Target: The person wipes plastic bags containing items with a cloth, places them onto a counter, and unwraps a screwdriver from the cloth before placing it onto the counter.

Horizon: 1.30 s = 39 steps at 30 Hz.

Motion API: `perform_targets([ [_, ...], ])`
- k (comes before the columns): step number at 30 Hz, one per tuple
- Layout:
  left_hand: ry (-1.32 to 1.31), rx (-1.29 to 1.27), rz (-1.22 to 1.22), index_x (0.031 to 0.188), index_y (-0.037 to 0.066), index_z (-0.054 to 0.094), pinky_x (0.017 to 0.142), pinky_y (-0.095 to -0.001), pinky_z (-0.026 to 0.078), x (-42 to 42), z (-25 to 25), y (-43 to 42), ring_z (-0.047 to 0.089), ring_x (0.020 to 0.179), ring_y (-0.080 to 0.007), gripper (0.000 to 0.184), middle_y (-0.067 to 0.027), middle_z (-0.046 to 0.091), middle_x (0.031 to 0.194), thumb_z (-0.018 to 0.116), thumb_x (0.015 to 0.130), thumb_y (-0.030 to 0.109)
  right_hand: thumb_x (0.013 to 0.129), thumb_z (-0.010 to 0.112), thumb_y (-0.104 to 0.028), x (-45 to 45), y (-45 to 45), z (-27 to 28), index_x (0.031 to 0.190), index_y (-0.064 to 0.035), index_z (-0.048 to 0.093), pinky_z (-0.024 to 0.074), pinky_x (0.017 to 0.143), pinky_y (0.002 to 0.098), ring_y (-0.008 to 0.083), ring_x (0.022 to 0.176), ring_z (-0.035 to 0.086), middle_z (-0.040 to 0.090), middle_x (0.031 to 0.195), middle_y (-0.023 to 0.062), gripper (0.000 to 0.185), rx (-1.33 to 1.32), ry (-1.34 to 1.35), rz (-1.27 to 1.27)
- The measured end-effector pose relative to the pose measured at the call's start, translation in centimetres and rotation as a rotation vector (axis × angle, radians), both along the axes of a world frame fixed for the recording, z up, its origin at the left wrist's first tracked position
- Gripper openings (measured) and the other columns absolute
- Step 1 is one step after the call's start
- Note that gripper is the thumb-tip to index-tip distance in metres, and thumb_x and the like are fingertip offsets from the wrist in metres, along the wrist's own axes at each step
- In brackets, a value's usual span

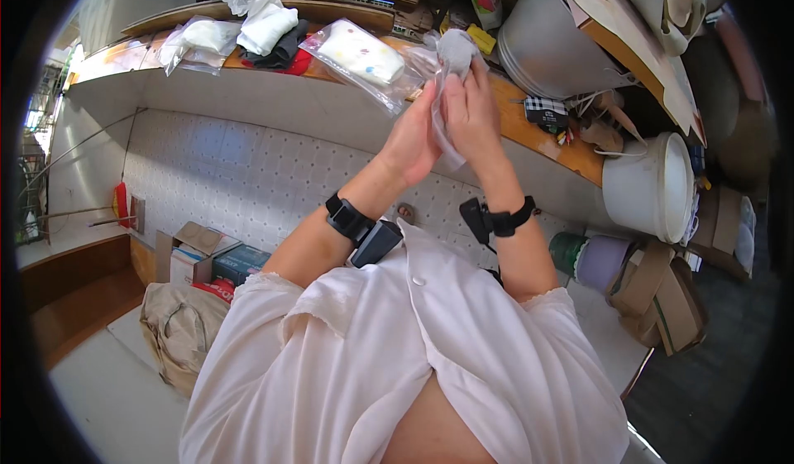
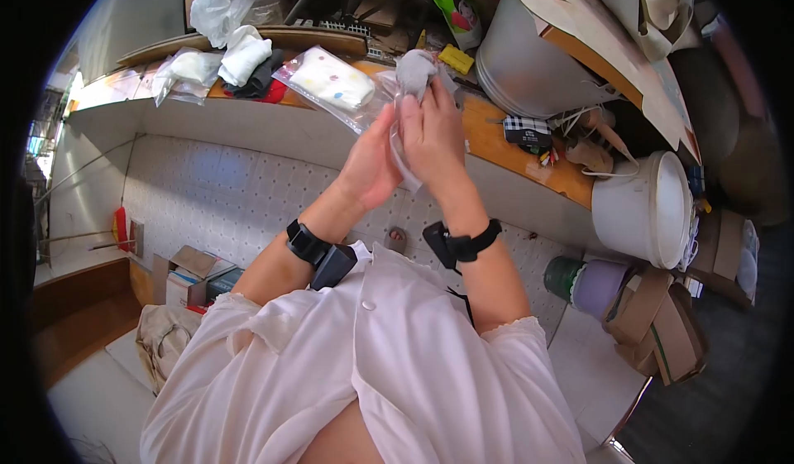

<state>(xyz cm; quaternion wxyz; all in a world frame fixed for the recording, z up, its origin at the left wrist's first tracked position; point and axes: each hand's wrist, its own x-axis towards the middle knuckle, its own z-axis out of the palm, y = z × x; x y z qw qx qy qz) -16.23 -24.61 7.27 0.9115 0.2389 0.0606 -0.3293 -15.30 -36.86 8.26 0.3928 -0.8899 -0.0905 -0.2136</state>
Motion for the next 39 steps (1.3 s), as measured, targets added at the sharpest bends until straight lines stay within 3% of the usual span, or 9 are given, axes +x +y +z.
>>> perform_targets([
  [10,-0.035,-0.201,0.183,0.128,0.014,0.065,0.098,-0.0358,0.056,2.7,-1.3,3.1,0.068,0.110,-0.0171,0.040,-0.0011,0.071,0.118,0.050,0.111,0.047,0.104,0.053,-0.023,-4.6,4.7,1.4,0.134,0.0034,0.064,0.0393,0.112,0.0456,0.0328,0.143,0.051,0.053,0.155,0.0151,0.041,-0.264,-0.169,0.037],
  [15,-0.213,-0.066,0.123,0.164,0.011,0.033,0.114,-0.0356,0.045,0.2,1.2,1.6,0.053,0.138,-0.0175,0.061,-0.0037,0.052,0.154,0.049,0.113,0.040,0.105,0.053,-0.026,0.5,0.8,4.3,0.129,0.0004,0.066,0.0424,0.104,0.0468,0.0311,0.135,0.056,0.058,0.150,0.0148,0.038,-0.492,-0.280,-0.287],
  [17,-0.245,-0.061,0.095,0.163,0.011,0.034,0.114,-0.0360,0.045,0.7,1.0,2.2,0.054,0.137,-0.0176,0.060,-0.0041,0.052,0.154,0.050,0.112,0.039,0.108,0.050,-0.031,1.5,-1.3,4.7,0.130,-0.0002,0.065,0.0444,0.103,0.0464,0.0352,0.129,0.059,0.060,0.143,0.0174,0.041,0.314,0.284,-0.049],
  [20,-0.275,-0.035,0.065,0.161,0.012,0.039,0.113,-0.0360,0.046,1.5,1.9,3.2,0.056,0.134,-0.0171,0.057,-0.0049,0.055,0.150,0.049,0.113,0.042,0.110,0.047,-0.036,1.0,-2.2,3.4,0.132,-0.0010,0.064,0.0463,0.103,0.0441,0.0392,0.124,0.060,0.061,0.138,0.0200,0.045,0.464,0.269,0.042],
  [24,-0.323,-0.061,-0.040,0.154,0.013,0.044,0.110,-0.0345,0.048,2.0,2.7,4.1,0.056,0.130,-0.0163,0.065,-0.0047,0.058,0.143,0.049,0.108,0.058,0.103,0.053,-0.027,-3.6,2.1,2.2,0.130,0.0018,0.066,0.0307,0.120,0.0509,0.0362,0.138,0.052,0.056,0.150,0.0181,0.041,-0.277,-0.138,-0.045],
  [30,-0.392,0.192,0.080,0.162,0.014,0.032,0.118,-0.0360,0.041,0.5,2.7,2.8,0.048,0.141,-0.0184,0.077,-0.0046,0.048,0.155,0.055,0.104,0.059,0.098,0.057,-0.021,-3.4,1.9,1.7,0.131,-0.0002,0.067,0.0141,0.126,0.0534,0.0324,0.146,0.046,0.051,0.156,0.0145,0.041,-0.333,-0.143,-0.144],
  [32,-0.374,0.129,0.062,0.163,0.012,0.033,0.119,-0.0354,0.040,0.5,2.5,3.1,0.049,0.139,-0.0178,0.075,-0.0056,0.049,0.155,0.067,0.103,0.044,0.100,0.056,-0.021,-2.3,1.4,3.3,0.127,-0.0015,0.069,0.0284,0.121,0.0490,0.0354,0.136,0.054,0.059,0.147,0.0157,0.036,-0.310,-0.229,-0.204],
  [35,-0.518,0.330,-0.033,0.164,0.011,0.036,0.116,-0.0341,0.042,0.1,1.2,4.0,0.050,0.138,-0.0170,0.074,-0.0082,0.054,0.152,0.073,0.100,0.018,0.104,0.053,-0.024,-1.3,-2.8,3.9,0.126,-0.0025,0.069,0.0449,0.108,0.0416,0.0362,0.119,0.065,0.068,0.130,0.0170,0.034,0.123,0.006,-0.194],
  [39,-0.535,0.282,-0.186,0.163,0.010,0.037,0.114,-0.0327,0.042,0.5,2.3,6.3,0.053,0.136,-0.0163,0.069,-0.0079,0.054,0.152,0.069,0.102,0.017,0.111,0.048,-0.031,-2.4,-4.6,6.1,0.132,0.0006,0.063,0.0494,0.104,0.0357,0.0263,0.114,0.068,0.070,0.124,0.0111,0.041,1.422,0.483,0.146],
])
